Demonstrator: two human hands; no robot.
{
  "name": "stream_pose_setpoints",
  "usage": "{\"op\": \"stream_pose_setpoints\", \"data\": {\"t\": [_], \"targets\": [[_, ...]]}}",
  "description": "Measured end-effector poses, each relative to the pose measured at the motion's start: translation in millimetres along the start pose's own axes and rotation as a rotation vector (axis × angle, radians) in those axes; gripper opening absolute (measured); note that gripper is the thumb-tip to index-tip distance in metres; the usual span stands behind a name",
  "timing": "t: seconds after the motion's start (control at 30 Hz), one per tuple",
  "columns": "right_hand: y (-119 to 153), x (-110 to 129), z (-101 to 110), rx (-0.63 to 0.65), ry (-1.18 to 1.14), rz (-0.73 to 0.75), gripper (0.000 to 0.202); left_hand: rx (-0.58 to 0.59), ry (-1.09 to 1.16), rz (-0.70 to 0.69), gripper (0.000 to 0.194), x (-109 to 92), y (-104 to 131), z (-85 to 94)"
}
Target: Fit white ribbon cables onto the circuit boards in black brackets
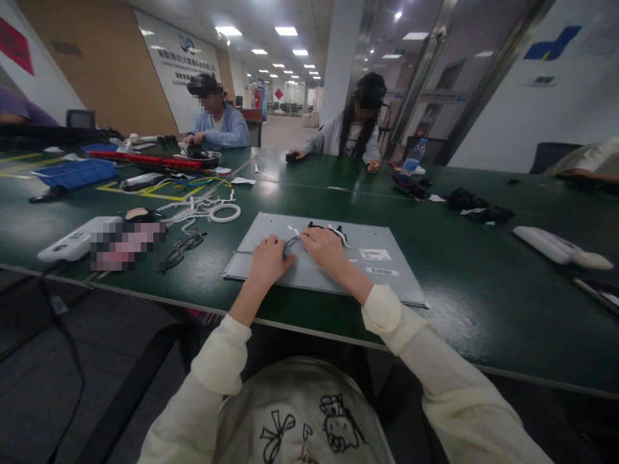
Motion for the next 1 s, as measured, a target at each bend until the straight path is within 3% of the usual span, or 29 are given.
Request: {"op": "stream_pose_setpoints", "data": {"t": [0.27,0.57,0.8,1.0], "targets": [[2.4,4.1,-10.0,0.063,-0.044,0.049,0.024,-0.016,0.143,-0.002,0.028,3.9,-2.5,-1.3],[5.2,19.1,-18.3,0.111,-0.077,0.126,0.020,-0.011,0.146,0.007,0.019,4.6,-3.8,-2.8],[4.1,22.3,-24.0,0.159,-0.159,0.144,0.019,-0.002,0.196,-0.146,0.039,0.5,-8.5,-8.4],[2.7,24.4,-25.6,0.206,-0.170,0.175,0.018,-0.026,0.220,-0.194,0.051,4.1,-12.7,-16.1]]}}
Point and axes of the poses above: each hand's wrist, its own y-axis away from the middle knuckle, its own z-axis out of the back of the hand, x = y × z, the point moved 5 cm from there along -y, towards the middle knuckle, and after that the axes turned 12 degrees about y, right-handed, at the moved point
